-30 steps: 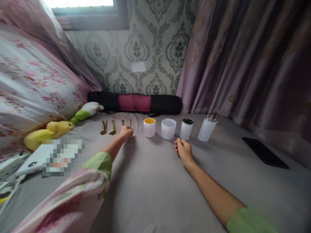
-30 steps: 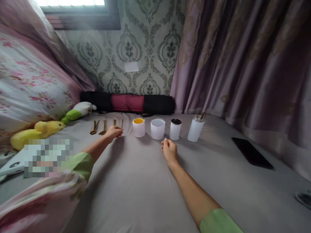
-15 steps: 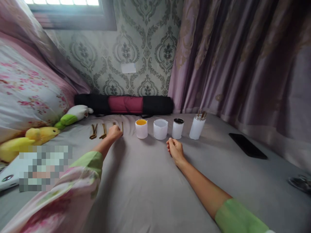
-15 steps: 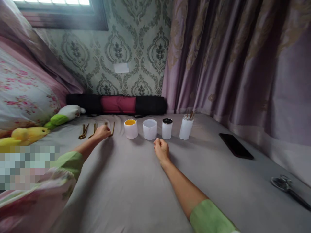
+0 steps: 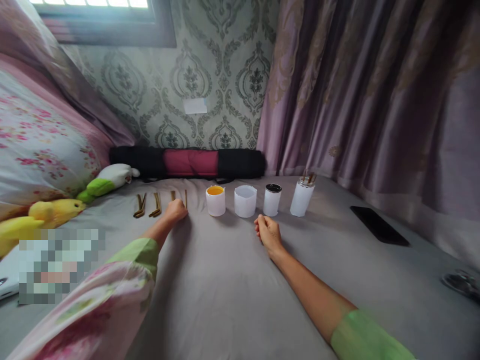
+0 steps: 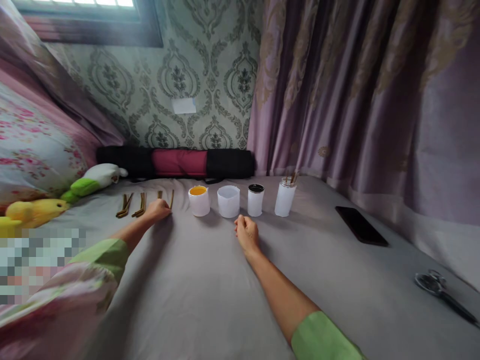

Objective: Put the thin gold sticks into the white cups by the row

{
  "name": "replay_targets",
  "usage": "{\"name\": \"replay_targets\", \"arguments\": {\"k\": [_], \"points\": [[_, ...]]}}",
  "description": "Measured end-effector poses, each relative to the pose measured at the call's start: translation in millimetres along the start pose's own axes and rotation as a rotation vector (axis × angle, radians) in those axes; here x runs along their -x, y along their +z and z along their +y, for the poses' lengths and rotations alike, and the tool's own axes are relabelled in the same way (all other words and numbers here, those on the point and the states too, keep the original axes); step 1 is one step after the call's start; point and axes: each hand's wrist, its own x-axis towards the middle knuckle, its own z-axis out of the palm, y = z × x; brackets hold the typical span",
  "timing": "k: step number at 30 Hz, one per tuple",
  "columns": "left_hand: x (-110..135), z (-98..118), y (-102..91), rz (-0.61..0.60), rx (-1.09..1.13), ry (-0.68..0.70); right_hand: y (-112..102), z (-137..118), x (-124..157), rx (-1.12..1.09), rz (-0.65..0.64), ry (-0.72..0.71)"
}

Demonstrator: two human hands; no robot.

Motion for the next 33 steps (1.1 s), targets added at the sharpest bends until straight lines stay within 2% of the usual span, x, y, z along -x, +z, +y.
{"name": "replay_targets", "arguments": {"k": [6, 16, 33], "points": [[-0.1, -0.7, 1.8, -0.03, -0.035, -0.021, -0.4, -0.2, -0.5, 0.02, 0.005, 0.003], [-1.9, -2.1, 7.1, 0.004, 0.02, -0.097, -1.7, -1.4, -1.5, 0.044, -0.004, -0.01], [-4.5, -3.7, 7.7, 0.034, 0.095, -0.101, -0.2, -2.4, -2.0, 0.044, -0.007, 0.017]]}}
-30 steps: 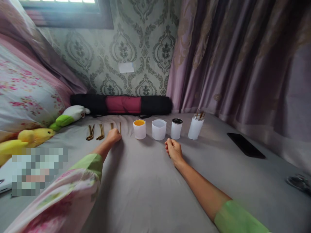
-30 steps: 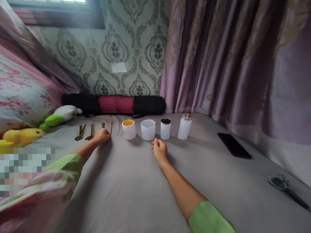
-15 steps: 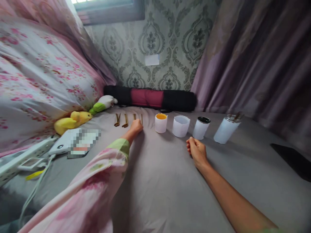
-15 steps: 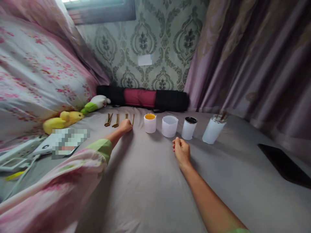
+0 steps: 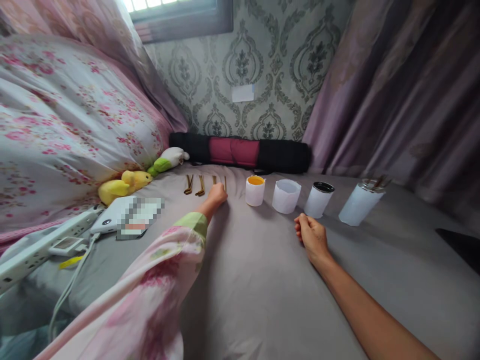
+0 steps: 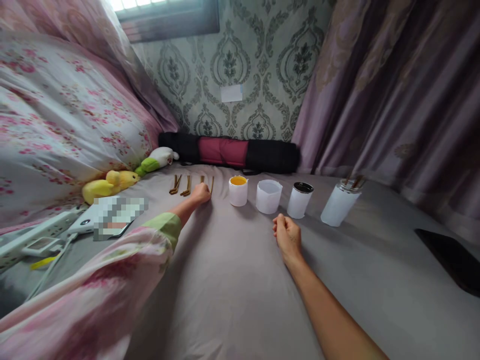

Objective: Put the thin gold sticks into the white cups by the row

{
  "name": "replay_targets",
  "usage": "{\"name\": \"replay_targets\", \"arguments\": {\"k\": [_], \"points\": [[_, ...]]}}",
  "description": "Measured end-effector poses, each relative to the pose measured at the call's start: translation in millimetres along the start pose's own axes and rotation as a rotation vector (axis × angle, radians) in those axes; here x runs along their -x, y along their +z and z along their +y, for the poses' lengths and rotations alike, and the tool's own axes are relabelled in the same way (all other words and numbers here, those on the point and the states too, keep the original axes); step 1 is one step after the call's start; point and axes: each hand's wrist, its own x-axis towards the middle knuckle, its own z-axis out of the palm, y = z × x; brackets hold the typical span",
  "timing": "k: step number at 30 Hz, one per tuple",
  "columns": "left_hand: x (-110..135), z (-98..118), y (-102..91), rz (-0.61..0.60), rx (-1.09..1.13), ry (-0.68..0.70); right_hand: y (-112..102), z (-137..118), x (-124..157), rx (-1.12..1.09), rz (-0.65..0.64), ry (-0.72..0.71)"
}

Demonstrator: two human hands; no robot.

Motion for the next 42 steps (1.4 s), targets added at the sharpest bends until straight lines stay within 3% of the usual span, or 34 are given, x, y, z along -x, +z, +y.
{"name": "replay_targets", "arguments": {"k": [30, 42], "points": [[6, 8, -13.2, 0.009, -0.03, -0.029, -1, 3, -2, 0.018, -0.029, -0.028], [-3, 9, -15.7, 0.047, 0.17, -0.08, -2, 5, -3, 0.011, -0.033, -0.028]]}}
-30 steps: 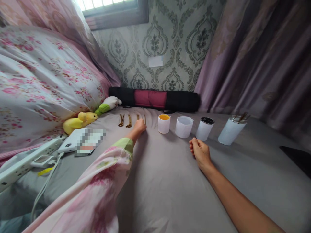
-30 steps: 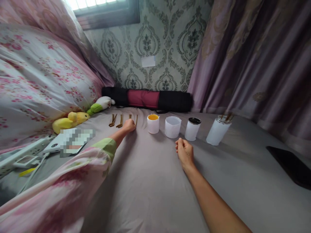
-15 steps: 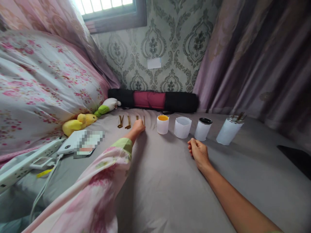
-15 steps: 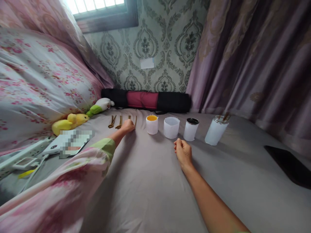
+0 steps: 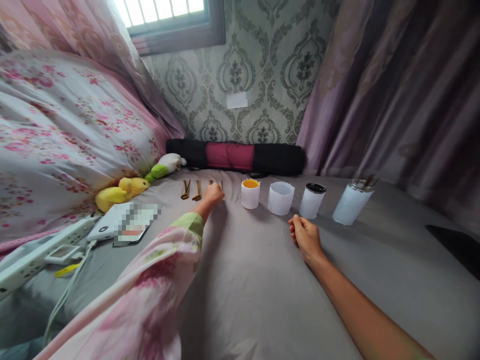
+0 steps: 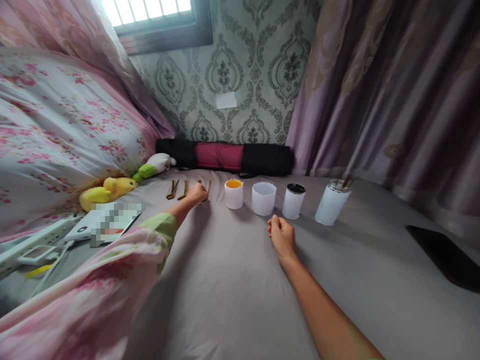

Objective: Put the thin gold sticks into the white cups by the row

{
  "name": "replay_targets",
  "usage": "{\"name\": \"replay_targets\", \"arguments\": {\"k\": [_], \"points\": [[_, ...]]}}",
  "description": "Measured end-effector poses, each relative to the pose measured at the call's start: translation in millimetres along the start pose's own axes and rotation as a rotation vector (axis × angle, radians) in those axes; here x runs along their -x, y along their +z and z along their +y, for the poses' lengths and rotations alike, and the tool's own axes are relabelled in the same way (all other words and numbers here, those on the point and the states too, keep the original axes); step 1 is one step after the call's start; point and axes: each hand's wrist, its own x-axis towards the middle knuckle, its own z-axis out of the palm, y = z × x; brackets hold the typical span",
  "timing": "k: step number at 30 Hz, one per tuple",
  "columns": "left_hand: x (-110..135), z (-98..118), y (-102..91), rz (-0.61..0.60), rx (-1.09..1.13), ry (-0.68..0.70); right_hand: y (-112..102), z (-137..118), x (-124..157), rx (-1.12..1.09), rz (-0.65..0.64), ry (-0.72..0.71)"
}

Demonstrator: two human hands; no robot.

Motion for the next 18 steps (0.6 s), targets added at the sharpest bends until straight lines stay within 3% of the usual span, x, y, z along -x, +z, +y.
{"name": "replay_targets", "arguments": {"k": [6, 18], "points": [[-1, 1, 9.4, -0.046, 0.295, -0.115, 0, 0, 0, -0.004, -0.003, 0.006], [26, 11, 27.6, -0.176, 1.012, -0.298, -1, -3, 2, -0.014, -0.003, 0.015]]}}
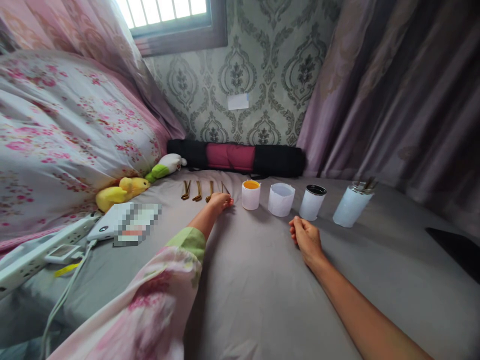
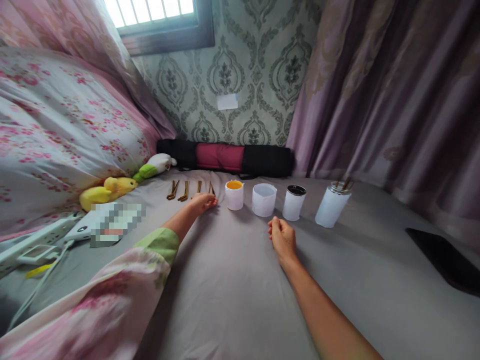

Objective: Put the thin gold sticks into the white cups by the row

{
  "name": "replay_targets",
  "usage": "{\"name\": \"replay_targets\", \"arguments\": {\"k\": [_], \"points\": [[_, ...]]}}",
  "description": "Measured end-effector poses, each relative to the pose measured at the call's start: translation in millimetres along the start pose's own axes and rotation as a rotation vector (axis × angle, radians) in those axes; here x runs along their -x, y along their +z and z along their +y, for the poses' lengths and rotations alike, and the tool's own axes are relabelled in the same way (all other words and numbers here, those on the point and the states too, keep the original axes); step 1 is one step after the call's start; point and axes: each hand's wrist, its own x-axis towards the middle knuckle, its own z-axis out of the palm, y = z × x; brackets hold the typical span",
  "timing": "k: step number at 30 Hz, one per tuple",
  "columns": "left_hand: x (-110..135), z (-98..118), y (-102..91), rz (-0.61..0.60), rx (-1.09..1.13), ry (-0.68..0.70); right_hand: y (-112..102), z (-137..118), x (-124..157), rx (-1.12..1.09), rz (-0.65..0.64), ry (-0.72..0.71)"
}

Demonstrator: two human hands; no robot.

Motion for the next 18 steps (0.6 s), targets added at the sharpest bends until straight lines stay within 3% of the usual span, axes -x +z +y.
{"name": "replay_targets", "arguments": {"k": [7, 18], "points": [[10, -10, 5.5, -0.062, 0.208, -0.036, 1, -2, 2, -0.011, -0.001, 0.016], [27, -17, 9.8, -0.147, 0.311, -0.055, 0, -1, 1, -0.005, -0.01, 0.013]]}}
